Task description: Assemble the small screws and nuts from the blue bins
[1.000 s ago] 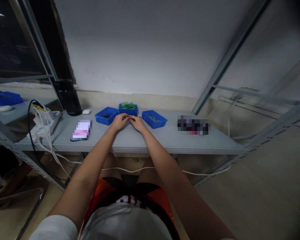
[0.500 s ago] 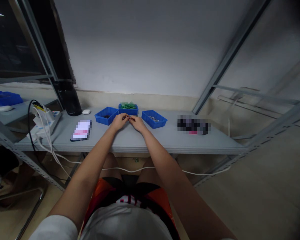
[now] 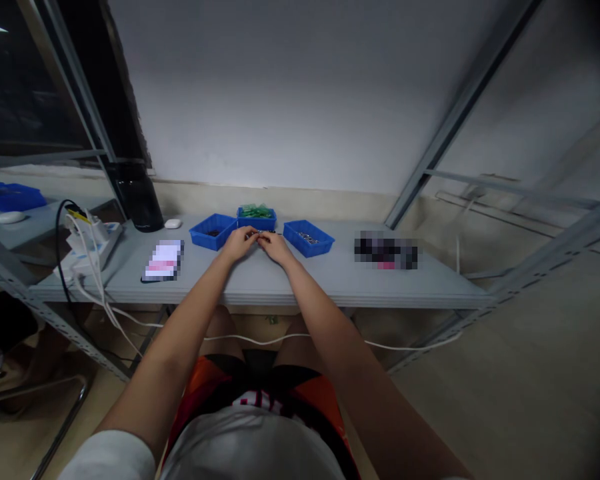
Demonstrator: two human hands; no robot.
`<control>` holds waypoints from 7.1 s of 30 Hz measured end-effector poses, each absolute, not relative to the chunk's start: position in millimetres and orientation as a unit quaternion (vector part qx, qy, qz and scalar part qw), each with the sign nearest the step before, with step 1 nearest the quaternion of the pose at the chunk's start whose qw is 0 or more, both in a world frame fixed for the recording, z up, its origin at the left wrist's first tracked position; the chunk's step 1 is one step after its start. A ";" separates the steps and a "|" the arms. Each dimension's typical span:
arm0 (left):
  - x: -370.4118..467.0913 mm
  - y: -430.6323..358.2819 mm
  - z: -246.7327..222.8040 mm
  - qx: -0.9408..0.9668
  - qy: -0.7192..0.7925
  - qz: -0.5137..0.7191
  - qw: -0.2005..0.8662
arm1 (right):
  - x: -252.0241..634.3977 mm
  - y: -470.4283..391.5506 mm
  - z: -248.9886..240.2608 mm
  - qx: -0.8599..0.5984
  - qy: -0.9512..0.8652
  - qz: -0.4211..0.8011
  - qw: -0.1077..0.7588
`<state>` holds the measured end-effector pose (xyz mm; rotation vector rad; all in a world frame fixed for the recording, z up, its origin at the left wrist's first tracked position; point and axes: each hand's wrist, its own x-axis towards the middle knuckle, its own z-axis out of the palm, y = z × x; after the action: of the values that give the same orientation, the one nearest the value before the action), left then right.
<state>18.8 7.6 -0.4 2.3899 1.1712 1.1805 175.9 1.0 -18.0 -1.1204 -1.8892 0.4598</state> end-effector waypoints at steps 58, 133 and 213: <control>18.2 9.1 -2.2 0.807 0.433 0.384 0.115 | 172.9 -5.3 -11.9 -0.485 -0.727 0.183 0.451; 17.8 8.1 1.2 0.800 0.391 0.444 0.099 | 172.1 -5.6 -11.8 -0.459 -0.724 0.219 0.466; 4.1 -8.5 25.6 0.708 0.528 0.465 -0.058 | 176.3 -1.2 -10.1 -0.513 -0.643 0.193 0.535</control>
<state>4.1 -8.5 25.6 2.3109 1.7219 1.5174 176.3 -1.2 -10.1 -1.2232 -1.5313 0.4600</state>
